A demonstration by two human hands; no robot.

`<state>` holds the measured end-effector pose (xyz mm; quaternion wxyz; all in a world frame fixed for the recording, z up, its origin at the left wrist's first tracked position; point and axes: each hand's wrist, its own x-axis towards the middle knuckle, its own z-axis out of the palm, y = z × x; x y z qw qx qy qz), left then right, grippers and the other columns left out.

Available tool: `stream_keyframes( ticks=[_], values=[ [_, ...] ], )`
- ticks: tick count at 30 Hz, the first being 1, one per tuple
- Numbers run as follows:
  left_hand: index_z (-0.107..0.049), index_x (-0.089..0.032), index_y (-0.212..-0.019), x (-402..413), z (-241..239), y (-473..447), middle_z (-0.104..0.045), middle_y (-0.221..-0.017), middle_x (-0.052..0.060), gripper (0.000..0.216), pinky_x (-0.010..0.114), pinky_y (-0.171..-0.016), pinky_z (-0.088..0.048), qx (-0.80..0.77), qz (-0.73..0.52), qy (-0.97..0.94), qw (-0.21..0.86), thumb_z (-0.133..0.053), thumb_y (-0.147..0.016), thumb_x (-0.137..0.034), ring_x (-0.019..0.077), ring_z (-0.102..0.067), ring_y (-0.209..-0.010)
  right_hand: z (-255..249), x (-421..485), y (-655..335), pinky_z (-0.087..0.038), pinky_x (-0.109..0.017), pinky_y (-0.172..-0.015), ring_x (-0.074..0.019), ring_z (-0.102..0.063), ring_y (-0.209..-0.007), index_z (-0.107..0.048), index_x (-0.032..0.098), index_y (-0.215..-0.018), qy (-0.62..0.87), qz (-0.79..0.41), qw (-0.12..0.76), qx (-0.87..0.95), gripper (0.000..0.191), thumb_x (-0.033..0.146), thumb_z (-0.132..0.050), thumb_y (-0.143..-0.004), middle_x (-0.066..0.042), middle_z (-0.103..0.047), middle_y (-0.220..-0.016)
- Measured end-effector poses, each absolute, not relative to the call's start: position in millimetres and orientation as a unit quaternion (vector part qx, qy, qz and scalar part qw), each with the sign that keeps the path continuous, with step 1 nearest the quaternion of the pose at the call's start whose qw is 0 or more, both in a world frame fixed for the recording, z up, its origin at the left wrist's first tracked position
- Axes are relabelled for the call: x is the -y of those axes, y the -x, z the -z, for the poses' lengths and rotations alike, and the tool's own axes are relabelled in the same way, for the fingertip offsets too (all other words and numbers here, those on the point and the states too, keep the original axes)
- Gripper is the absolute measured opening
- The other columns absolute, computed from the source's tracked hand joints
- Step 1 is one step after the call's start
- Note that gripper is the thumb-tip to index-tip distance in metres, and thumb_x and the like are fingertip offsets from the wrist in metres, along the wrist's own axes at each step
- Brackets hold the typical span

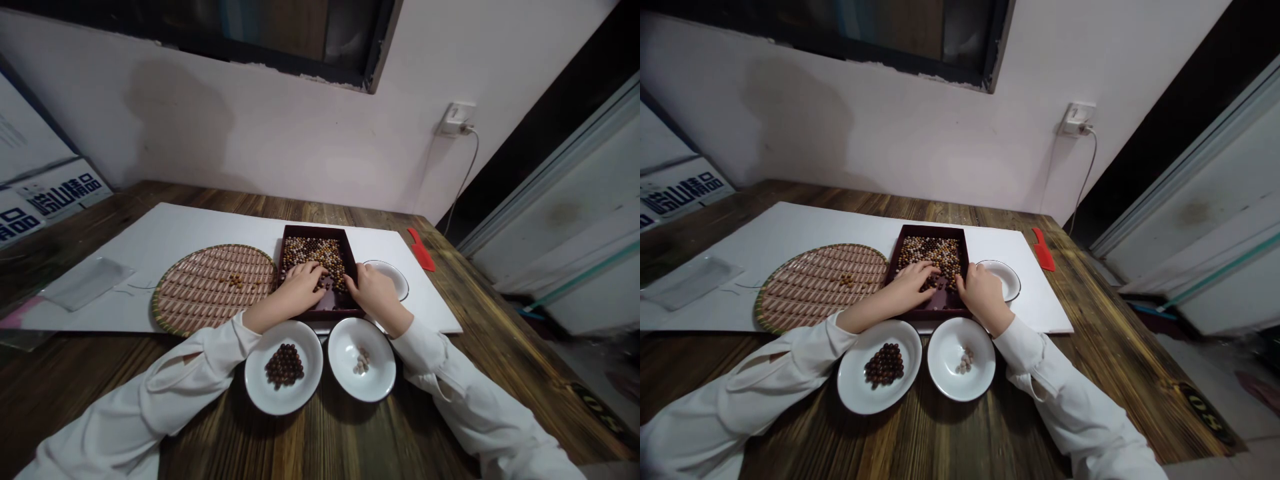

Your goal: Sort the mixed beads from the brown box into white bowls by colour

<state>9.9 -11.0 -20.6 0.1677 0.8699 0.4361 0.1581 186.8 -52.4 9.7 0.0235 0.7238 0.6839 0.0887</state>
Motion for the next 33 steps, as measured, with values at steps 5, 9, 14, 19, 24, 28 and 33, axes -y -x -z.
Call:
stream_keyframes(
  ticks=[5, 9, 14, 19, 24, 28, 33],
  values=[
    [-0.055, -0.017, -0.123, 12, 19, -11, -0.052, -0.129, 0.012, 0.038, 0.045, -0.104, -0.036, -0.444, -0.112, -0.871, 0.178, -0.052, -0.089, -0.033, 0.0293, -0.048, -0.120, -9, 52, -188, -0.040, -0.027, -0.060, -0.0223, -0.066, -0.087, -0.053, 0.014, -0.108, -0.724, -0.089, 0.019, -0.684, 0.035, 0.044, -0.037, -0.098, -0.012, -0.065, -0.103],
    [-0.060, -0.016, -0.115, 12, 17, -11, -0.058, -0.116, 0.011, 0.032, 0.042, -0.101, -0.039, -0.433, -0.104, -0.881, 0.160, -0.052, -0.089, -0.034, 0.0288, -0.049, -0.113, -8, 52, -189, -0.039, -0.027, -0.058, -0.0219, -0.067, -0.085, -0.054, 0.014, -0.106, -0.720, -0.092, 0.009, -0.688, 0.034, 0.044, -0.039, -0.098, -0.011, -0.066, -0.101],
    [-0.065, -0.015, -0.106, 12, 16, -12, -0.060, -0.109, 0.011, 0.025, 0.039, -0.099, -0.041, -0.418, -0.111, -0.885, 0.171, -0.053, -0.089, -0.029, 0.0262, -0.053, -0.109, -7, 52, -189, -0.038, -0.028, -0.057, -0.0225, -0.067, -0.084, -0.054, 0.014, -0.106, -0.719, -0.097, 0.003, -0.688, 0.034, 0.044, -0.039, -0.098, -0.010, -0.066, -0.100],
    [-0.067, -0.015, -0.092, 12, 14, -14, -0.065, -0.101, 0.009, 0.025, 0.033, -0.089, -0.045, -0.387, -0.107, -0.898, 0.180, -0.047, -0.092, -0.030, 0.0213, -0.060, -0.094, -8, 52, -188, -0.040, -0.027, -0.059, -0.0217, -0.067, -0.086, -0.053, 0.014, -0.107, -0.722, -0.090, 0.013, -0.686, 0.034, 0.043, -0.038, -0.098, -0.012, -0.066, -0.102],
    [-0.069, -0.018, -0.087, 14, 12, -14, -0.070, -0.089, 0.007, 0.033, 0.031, -0.072, -0.045, -0.409, -0.091, -0.890, 0.180, -0.044, -0.093, -0.040, 0.0205, -0.063, -0.078, -8, 53, -188, -0.039, -0.027, -0.058, -0.0218, -0.067, -0.086, -0.053, 0.014, -0.106, -0.722, -0.088, 0.004, -0.687, 0.033, 0.043, -0.040, -0.098, -0.011, -0.066, -0.101],
    [-0.070, -0.018, -0.080, 15, 10, -12, -0.070, -0.081, 0.008, 0.044, 0.030, -0.064, -0.039, -0.419, -0.096, -0.885, 0.182, -0.040, -0.093, -0.048, 0.0207, -0.061, -0.070, -9, 53, -188, -0.040, -0.027, -0.058, -0.0224, -0.067, -0.086, -0.053, 0.014, -0.105, -0.720, -0.090, 0.001, -0.689, 0.033, 0.043, -0.039, -0.098, -0.011, -0.066, -0.101],
    [-0.068, -0.017, -0.071, 11, 10, -11, -0.065, -0.068, 0.005, 0.048, 0.029, -0.057, -0.031, -0.371, -0.080, -0.890, 0.252, -0.040, -0.092, -0.050, 0.0153, -0.053, -0.057, -9, 53, -188, -0.041, -0.027, -0.059, -0.0223, -0.067, -0.087, -0.052, 0.014, -0.107, -0.722, -0.087, 0.011, -0.687, 0.033, 0.043, -0.038, -0.098, -0.012, -0.066, -0.102]
  ],
)
